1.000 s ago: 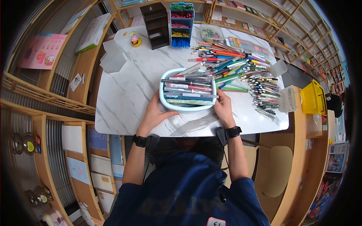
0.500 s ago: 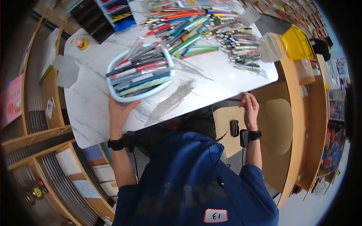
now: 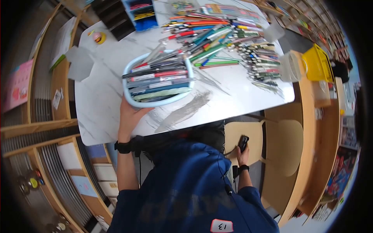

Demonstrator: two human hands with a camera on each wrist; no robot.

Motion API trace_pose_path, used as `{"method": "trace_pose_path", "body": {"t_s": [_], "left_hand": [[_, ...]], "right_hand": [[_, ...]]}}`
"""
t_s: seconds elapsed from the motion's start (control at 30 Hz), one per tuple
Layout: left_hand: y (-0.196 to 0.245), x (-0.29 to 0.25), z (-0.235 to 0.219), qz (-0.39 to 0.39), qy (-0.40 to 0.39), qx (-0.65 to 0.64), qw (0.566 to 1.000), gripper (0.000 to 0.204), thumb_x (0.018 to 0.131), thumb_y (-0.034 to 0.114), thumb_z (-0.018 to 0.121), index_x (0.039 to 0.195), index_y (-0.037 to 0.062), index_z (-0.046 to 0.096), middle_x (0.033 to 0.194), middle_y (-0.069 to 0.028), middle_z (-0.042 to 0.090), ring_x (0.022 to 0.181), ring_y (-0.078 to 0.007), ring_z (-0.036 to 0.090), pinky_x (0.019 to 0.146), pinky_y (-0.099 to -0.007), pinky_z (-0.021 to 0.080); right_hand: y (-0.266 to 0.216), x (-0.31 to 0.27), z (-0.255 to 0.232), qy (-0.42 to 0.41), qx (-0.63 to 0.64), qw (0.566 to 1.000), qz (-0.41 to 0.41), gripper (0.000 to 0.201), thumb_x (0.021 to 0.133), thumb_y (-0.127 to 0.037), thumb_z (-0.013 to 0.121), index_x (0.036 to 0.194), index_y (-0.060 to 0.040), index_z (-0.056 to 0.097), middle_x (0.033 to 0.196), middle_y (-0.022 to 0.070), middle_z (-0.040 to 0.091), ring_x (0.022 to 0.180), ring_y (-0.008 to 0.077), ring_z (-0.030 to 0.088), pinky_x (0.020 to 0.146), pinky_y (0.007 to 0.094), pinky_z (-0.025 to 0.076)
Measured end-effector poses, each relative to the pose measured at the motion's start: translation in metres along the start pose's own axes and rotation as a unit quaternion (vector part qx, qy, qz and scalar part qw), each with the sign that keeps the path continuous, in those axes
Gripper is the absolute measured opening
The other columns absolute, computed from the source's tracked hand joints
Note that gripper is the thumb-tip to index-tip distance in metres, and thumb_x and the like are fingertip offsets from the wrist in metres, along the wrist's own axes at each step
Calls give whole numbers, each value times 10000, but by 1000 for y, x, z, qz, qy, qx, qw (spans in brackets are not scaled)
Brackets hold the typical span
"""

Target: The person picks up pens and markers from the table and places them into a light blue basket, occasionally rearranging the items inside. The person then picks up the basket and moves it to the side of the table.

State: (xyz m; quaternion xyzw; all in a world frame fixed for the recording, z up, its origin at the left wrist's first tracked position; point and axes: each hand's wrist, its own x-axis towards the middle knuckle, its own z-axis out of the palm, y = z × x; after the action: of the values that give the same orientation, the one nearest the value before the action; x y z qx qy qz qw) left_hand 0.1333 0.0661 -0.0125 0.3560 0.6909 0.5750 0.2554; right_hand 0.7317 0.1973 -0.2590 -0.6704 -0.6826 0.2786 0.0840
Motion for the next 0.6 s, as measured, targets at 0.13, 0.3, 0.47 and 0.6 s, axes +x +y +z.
{"method": "trace_pose_path", "body": {"t_s": [0.13,0.3,0.47,0.6], "left_hand": [[5,2,2,1,9,-6,1000,770,716,81,941,1348,-23,513,1251,-128,669,1142,-203,646,987,-341,514],[12,0,2,-6,18,-13,1000,818,696,116,957,1371,-12,513,1260,-126,670,1181,-218,628,1047,-361,474],[-1,3,-3,24,4,-28,999,1147,640,152,987,1554,19,307,1487,-170,500,1388,-276,481,1159,-403,387],[20,22,-15,150,-11,-60,987,1449,564,247,1024,1641,61,73,1643,-206,297,1528,-323,306,1241,-463,285]], "right_hand": [[-2,15,-5,-3,11,1000,28,638,902,-375,732,1362,39,576,1270,276,647,1218,417,615,1041,455,473],[10,21,-20,-6,101,994,48,469,927,-313,741,1233,30,654,913,104,717,837,185,675,774,330,537],[-4,11,-39,-60,139,988,44,498,942,-314,731,1275,38,621,961,90,704,830,152,648,769,304,528],[29,14,-8,-8,33,999,1,568,928,-345,726,1341,15,573,1149,192,686,1043,285,667,933,399,517]]}}
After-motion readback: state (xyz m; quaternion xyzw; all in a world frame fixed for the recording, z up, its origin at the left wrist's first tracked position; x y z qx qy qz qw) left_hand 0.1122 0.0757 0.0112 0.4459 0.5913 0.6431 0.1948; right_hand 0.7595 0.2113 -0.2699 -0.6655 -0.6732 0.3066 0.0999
